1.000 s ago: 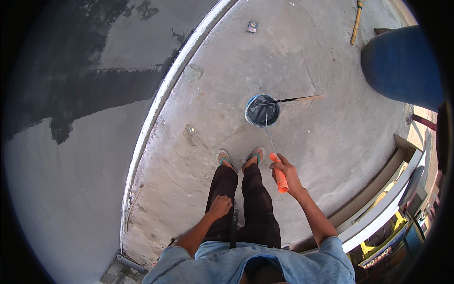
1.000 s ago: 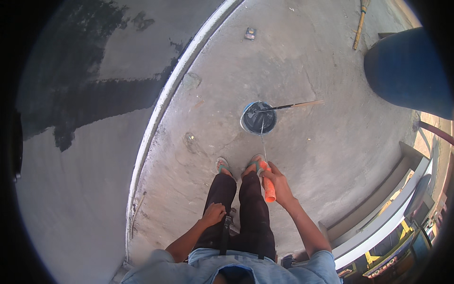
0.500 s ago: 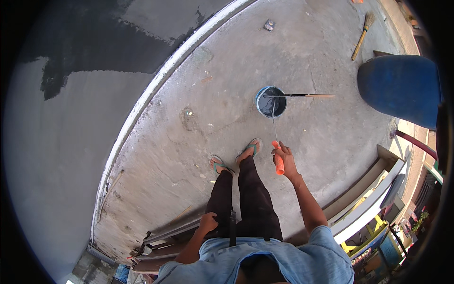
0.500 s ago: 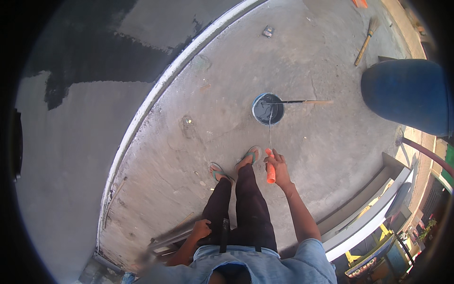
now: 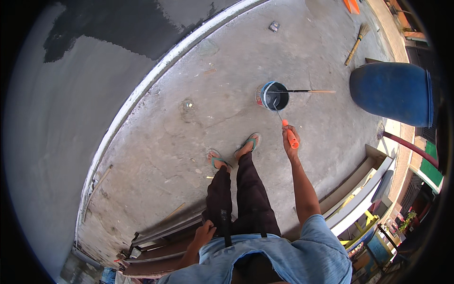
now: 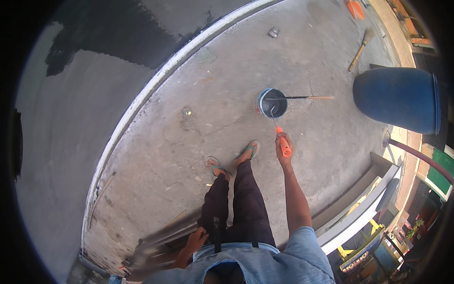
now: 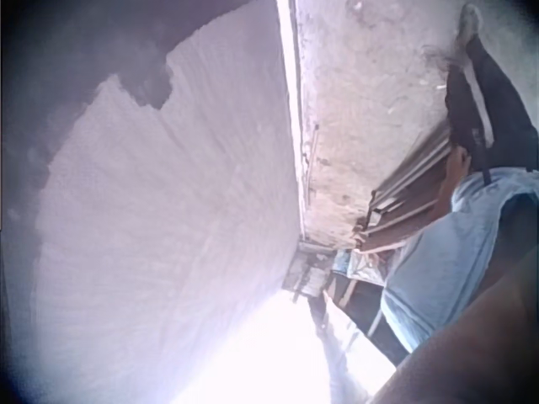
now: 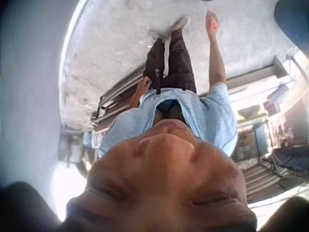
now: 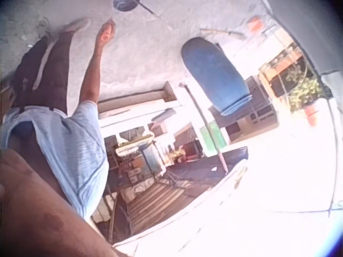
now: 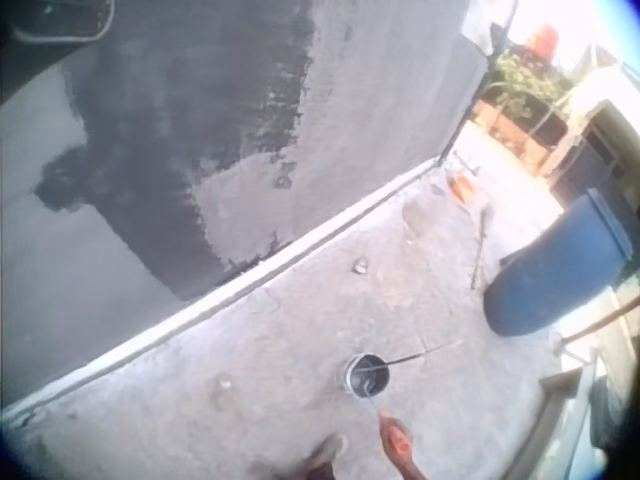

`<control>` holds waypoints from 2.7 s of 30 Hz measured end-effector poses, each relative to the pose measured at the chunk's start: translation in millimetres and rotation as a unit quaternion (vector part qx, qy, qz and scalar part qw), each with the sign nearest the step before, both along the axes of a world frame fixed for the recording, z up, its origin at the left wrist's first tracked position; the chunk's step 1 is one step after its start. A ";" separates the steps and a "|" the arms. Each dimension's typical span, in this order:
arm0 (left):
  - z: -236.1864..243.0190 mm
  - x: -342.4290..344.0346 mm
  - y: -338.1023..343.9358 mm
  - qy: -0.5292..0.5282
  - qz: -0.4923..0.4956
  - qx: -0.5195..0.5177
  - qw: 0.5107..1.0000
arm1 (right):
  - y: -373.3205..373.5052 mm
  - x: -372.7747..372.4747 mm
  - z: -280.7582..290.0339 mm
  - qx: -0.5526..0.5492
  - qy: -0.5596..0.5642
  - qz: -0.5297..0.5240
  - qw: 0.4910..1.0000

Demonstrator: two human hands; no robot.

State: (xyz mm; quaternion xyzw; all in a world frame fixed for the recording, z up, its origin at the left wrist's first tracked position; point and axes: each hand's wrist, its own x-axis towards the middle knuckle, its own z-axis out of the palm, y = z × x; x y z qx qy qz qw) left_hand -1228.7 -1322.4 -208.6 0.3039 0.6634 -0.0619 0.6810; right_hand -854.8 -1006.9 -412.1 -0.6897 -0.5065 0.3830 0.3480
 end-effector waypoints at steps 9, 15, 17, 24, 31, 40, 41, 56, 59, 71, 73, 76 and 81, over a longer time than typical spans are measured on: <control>-6.0 38.6 -33.9 -0.271 0.123 -0.069 0.952 | 7.0 -2.2 17.0 0.024 0.058 -0.006 0.998; -49.9 142.7 -38.2 -0.046 -0.120 0.012 0.992 | 6.1 -11.9 -21.6 0.053 0.072 -0.093 0.992; -74.7 143.3 -45.1 -0.148 -0.129 -0.007 0.981 | 3.5 -9.3 -20.1 0.038 0.007 -0.049 0.998; -66.4 117.3 -53.7 -0.390 -0.096 -0.069 0.913 | 10.9 11.2 5.5 -0.015 0.005 0.013 1.000; -47.3 129.3 -43.4 -0.233 -0.066 -0.007 0.970 | 8.8 10.4 -0.6 0.017 0.045 -0.030 0.998; -73.9 108.0 -41.6 -0.495 -0.058 -0.122 0.859 | 1.1 1.5 -11.7 0.005 0.029 -0.043 0.999; -69.0 106.2 -32.6 -0.516 -0.060 -0.139 0.843 | 1.1 5.2 -8.1 0.005 0.020 -0.025 0.999; -77.4 98.2 -21.5 -0.555 -0.063 -0.222 0.800 | -1.1 5.0 5.0 0.003 -0.049 0.027 0.998; -91.2 112.1 -18.0 -0.562 -0.044 -0.221 0.796 | -1.9 12.3 22.1 -0.027 -0.076 0.117 0.990; -292.1 84.9 212.9 -0.356 -0.210 -0.130 0.902 | 8.0 82.1 103.4 -0.071 -0.218 0.245 0.942; -323.8 82.8 294.7 -0.233 -0.213 -0.038 0.948 | 4.5 93.7 105.6 -0.074 -0.212 0.235 0.946; -364.4 115.6 418.6 -0.074 -0.108 0.347 0.929 | -3.5 108.0 81.8 -0.060 -0.212 0.234 0.947; -416.6 244.5 580.1 0.018 -0.134 0.529 0.837 | -25.9 129.8 30.5 -0.038 -0.171 0.192 0.966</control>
